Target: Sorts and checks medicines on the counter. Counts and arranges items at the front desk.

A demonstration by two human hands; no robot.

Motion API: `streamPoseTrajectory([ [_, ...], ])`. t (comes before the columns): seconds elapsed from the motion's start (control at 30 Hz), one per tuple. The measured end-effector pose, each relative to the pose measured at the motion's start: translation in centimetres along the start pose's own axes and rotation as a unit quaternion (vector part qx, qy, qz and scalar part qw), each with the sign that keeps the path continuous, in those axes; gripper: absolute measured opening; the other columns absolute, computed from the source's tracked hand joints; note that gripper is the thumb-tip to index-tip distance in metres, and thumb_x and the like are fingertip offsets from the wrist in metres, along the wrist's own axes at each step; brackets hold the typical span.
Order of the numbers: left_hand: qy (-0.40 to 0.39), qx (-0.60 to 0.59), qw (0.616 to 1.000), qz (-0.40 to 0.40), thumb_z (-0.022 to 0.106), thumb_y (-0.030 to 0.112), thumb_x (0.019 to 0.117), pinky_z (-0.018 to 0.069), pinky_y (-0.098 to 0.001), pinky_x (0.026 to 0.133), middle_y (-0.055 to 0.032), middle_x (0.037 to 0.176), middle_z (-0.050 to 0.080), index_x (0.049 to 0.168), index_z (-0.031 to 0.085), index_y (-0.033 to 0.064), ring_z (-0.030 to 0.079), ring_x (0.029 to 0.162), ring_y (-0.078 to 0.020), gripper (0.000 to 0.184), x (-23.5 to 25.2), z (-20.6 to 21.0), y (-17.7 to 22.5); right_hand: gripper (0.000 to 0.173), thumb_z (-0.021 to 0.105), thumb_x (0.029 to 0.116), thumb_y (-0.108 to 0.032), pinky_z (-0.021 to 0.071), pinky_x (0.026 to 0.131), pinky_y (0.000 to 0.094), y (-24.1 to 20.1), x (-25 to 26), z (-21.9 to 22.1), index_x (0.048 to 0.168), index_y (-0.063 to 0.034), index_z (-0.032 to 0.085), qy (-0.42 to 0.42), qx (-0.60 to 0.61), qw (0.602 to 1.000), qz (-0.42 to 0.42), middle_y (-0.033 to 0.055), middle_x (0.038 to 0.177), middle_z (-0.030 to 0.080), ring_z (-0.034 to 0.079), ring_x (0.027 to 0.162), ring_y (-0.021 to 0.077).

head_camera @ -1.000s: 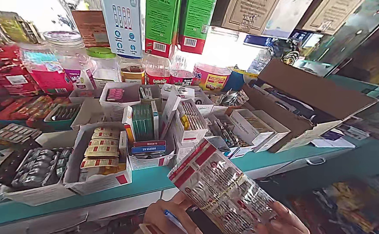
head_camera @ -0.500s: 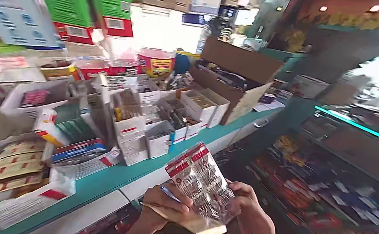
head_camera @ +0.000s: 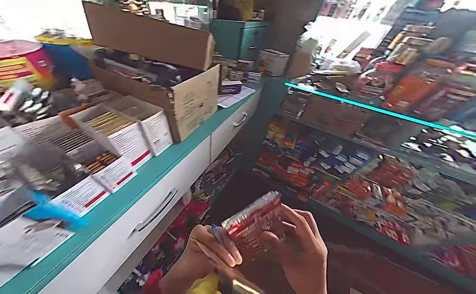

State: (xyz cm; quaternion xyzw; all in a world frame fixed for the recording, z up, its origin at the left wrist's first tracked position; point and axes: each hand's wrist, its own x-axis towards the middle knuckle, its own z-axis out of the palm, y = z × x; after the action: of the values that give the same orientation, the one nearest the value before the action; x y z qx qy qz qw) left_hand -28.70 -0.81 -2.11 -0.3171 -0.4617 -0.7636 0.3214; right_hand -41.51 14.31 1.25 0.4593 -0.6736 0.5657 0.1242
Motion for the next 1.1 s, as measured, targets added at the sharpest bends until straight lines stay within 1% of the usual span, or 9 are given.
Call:
streamPoseTrajectory([
  [0.2, 0.017, -0.256, 0.965, -0.054, 0.056, 0.025, 0.1031, 0.0496, -0.0266, 0.101, 0.0035, 0.110, 0.075, 0.113, 0.075, 0.0127, 0.067, 0.112, -0.0077, 0.024, 4.0, -1.8, -9.0, 0.034, 0.073, 0.0932, -0.036, 0.0492, 0.094, 0.0096, 4.2, 1.4, -3.5, 0.116, -0.0128, 0.067, 0.108, -0.140, 0.984, -0.003, 0.0024, 0.113, 0.063, 0.060, 0.111, -0.0032],
  [0.3, -0.031, -0.239, 0.969, -0.053, 0.057, 0.028, 0.1033, 0.0515, -0.0240, 0.099, 0.0048, 0.110, 0.075, 0.115, 0.073, 0.0136, 0.067, 0.111, -0.0054, 0.025, 7.9, -3.6, -13.6, 0.053, 0.073, 0.0920, -0.038, 0.0483, 0.096, 0.0108, 7.2, 4.0, -5.4, 0.135, -0.0085, 0.062, 0.093, -0.149, 0.984, 0.038, 0.0078, 0.116, 0.060, 0.059, 0.111, -0.0019],
  [0.4, -0.056, -0.259, 0.964, -0.034, 0.054, 0.022, 0.1045, 0.0445, -0.0320, 0.112, 0.0022, 0.111, 0.075, 0.118, 0.072, 0.0094, 0.067, 0.114, -0.0084, 0.025, 11.6, -5.9, -19.0, 0.043, 0.073, 0.0935, -0.033, 0.0422, 0.104, 0.0097, 11.8, 7.4, -6.3, 0.129, -0.0102, 0.063, 0.121, -0.202, 0.972, -0.007, 0.0023, 0.120, 0.055, 0.053, 0.119, -0.0040],
  [0.6, 0.057, -0.315, 0.936, -0.148, 0.057, 0.030, 0.1019, 0.0534, -0.0223, 0.095, 0.0057, 0.104, 0.076, 0.109, 0.077, 0.0202, 0.070, 0.104, -0.0045, 0.024, 18.9, -9.5, -27.8, 0.037, 0.075, 0.0924, -0.027, 0.0447, 0.106, 0.0132, 21.0, 14.3, -8.5, 0.125, -0.0116, 0.066, 0.176, -0.250, 0.952, -0.022, -0.0036, 0.122, 0.061, 0.055, 0.123, -0.0039],
  [0.7, 0.015, -0.352, 0.922, -0.161, 0.057, 0.026, 0.1025, 0.0494, -0.0268, 0.105, 0.0065, 0.112, 0.075, 0.111, 0.076, 0.0209, 0.067, 0.112, -0.0054, 0.022, 22.4, -10.8, -33.7, 0.035, 0.078, 0.0899, -0.028, 0.0501, 0.104, 0.0169, 24.6, 16.6, -11.1, 0.120, -0.0174, 0.064, 0.195, -0.257, 0.946, 0.007, -0.0089, 0.122, 0.061, 0.058, 0.123, -0.0015],
  [0.77, -0.003, -0.345, 0.920, -0.185, 0.056, 0.022, 0.1033, 0.0444, -0.0312, 0.114, 0.0063, 0.118, 0.074, 0.114, 0.076, 0.0206, 0.065, 0.119, -0.0064, 0.023, 24.4, -10.8, -37.3, 0.033, 0.079, 0.0894, -0.028, 0.0514, 0.102, 0.0185, 26.7, 17.0, -13.0, 0.116, -0.0230, 0.059, 0.215, -0.248, 0.944, 0.029, -0.0115, 0.123, 0.058, 0.057, 0.124, 0.0004],
  [0.83, -0.004, -0.350, 0.910, -0.221, 0.059, 0.021, 0.1017, 0.0475, -0.0268, 0.110, 0.0080, 0.113, 0.076, 0.111, 0.077, 0.0200, 0.067, 0.114, -0.0029, 0.021, 26.6, -9.9, -40.4, 0.026, 0.077, 0.0902, -0.026, 0.0532, 0.103, 0.0222, 28.7, 17.2, -15.2, 0.107, -0.0250, 0.057, 0.237, -0.247, 0.939, 0.032, -0.0121, 0.123, 0.057, 0.057, 0.124, 0.0026],
  [0.93, 0.012, -0.425, 0.859, -0.286, 0.061, 0.029, 0.0981, 0.0522, -0.0133, 0.080, 0.0093, 0.087, 0.075, 0.093, 0.079, 0.0191, 0.069, 0.086, 0.0029, 0.021, 30.8, -7.0, -44.1, 0.016, 0.068, 0.0958, -0.028, 0.0530, 0.104, 0.0242, 31.3, 17.1, -18.7, 0.093, -0.0217, 0.053, 0.263, -0.276, 0.924, 0.018, -0.0108, 0.120, 0.059, 0.057, 0.126, 0.0047],
  [1.1, -0.097, -0.527, 0.802, -0.265, 0.054, 0.031, 0.1044, 0.0536, -0.0208, 0.091, 0.0047, 0.104, 0.076, 0.108, 0.076, 0.0140, 0.070, 0.101, -0.0039, 0.027, 32.6, -3.7, -55.3, 0.005, 0.061, 0.1017, -0.024, 0.0485, 0.111, 0.0304, 35.6, 16.4, -26.6, 0.099, -0.0193, 0.061, 0.258, -0.317, 0.913, -0.009, -0.0081, 0.123, 0.061, 0.053, 0.133, 0.0119],
])
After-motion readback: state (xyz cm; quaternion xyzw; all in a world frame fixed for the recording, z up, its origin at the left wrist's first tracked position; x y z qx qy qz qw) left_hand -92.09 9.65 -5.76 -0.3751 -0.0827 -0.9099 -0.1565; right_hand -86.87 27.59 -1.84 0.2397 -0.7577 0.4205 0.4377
